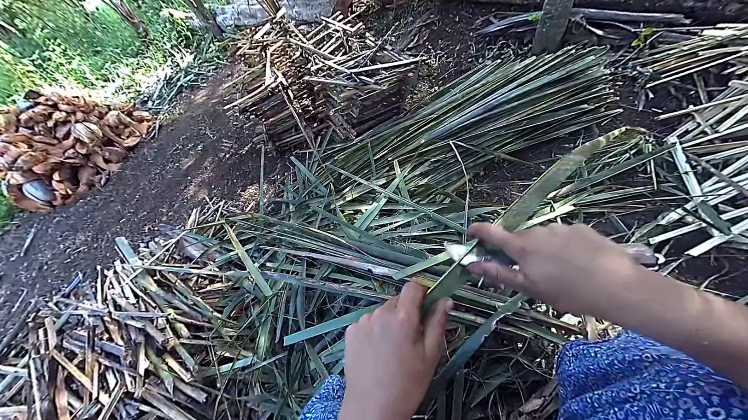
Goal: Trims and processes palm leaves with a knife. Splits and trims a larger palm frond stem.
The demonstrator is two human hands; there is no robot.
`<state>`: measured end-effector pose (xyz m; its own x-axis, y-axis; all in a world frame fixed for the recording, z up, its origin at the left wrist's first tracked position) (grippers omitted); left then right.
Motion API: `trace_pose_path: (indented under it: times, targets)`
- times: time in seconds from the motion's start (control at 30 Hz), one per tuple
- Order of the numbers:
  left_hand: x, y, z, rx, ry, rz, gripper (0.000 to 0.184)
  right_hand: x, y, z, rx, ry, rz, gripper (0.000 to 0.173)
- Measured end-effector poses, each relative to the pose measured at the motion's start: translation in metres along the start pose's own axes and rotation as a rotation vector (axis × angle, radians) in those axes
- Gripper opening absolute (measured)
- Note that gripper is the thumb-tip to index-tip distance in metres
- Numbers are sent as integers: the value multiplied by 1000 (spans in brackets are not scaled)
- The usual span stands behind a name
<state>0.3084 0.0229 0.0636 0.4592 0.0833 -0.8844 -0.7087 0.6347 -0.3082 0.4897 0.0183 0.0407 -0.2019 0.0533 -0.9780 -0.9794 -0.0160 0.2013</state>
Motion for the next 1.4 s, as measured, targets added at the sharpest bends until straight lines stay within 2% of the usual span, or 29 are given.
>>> trace_pose_path:
  times: [0.1, 0.2, 0.27, 0.4, 0.53, 0.6, 0.7, 0.83, 0.93, 1.1, 1.23, 1.33, 1.4]
  targets:
    - [-11, 21, -1, -1, 22, -14, 35, -11, -57, 7, 200, -60, 17, 51]
    - [-22, 53, -3, -42, 91, -6, 36, -23, -96, 1, 340, -128, 23, 51]
    - [-25, 66, -5, -85, 136, 18, 33, -29, -102, -4, 368, -161, 21, 50]
    - [-11, 44, 1, -76, 133, 80, 23, -27, -65, -9, 245, -195, 31, 45]
    - [16, -11, 6, 41, 86, 65, 21, 5, 10, -11, 24, 31, 13, 46]
    - [24, -24, 6, 50, 64, 97, 22, 15, 40, -13, -95, 58, -1, 46]
    - [24, -22, 5, 52, 45, 160, 24, 25, 48, -8, -129, 161, -14, 48]
    - [14, -12, 1, 77, 10, 193, 22, 29, 25, 3, -51, 234, 8, 52]
    - [0, 8, -5, 72, -1, 205, 21, 24, -8, 12, 21, 136, 22, 48]
    - [-27, 52, -18, 110, -27, 267, 29, 28, -40, 15, 148, 204, 45, 45]
    - [-65, 90, -31, 106, -31, 339, 38, 31, -63, 16, 210, 175, 42, 44]
    - [-101, 134, -43, 32, -7, 406, 39, 33, -85, 13, 307, 205, 64, 44]
    - [-126, 178, -54, -18, 1, 464, 38, 31, -99, 10, 373, 221, 75, 44]
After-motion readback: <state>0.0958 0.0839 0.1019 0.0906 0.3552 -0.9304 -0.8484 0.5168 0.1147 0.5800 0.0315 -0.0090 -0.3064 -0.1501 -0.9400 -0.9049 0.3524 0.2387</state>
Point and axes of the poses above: each hand's wrist, its own z-axis towards the middle knuckle, its own x-axis out of the palm, y = z × x, the point moved 10 cm from there along z, towards the middle knuckle, and after that the axes turned 1 degree about -y, right-handed, at the moved point
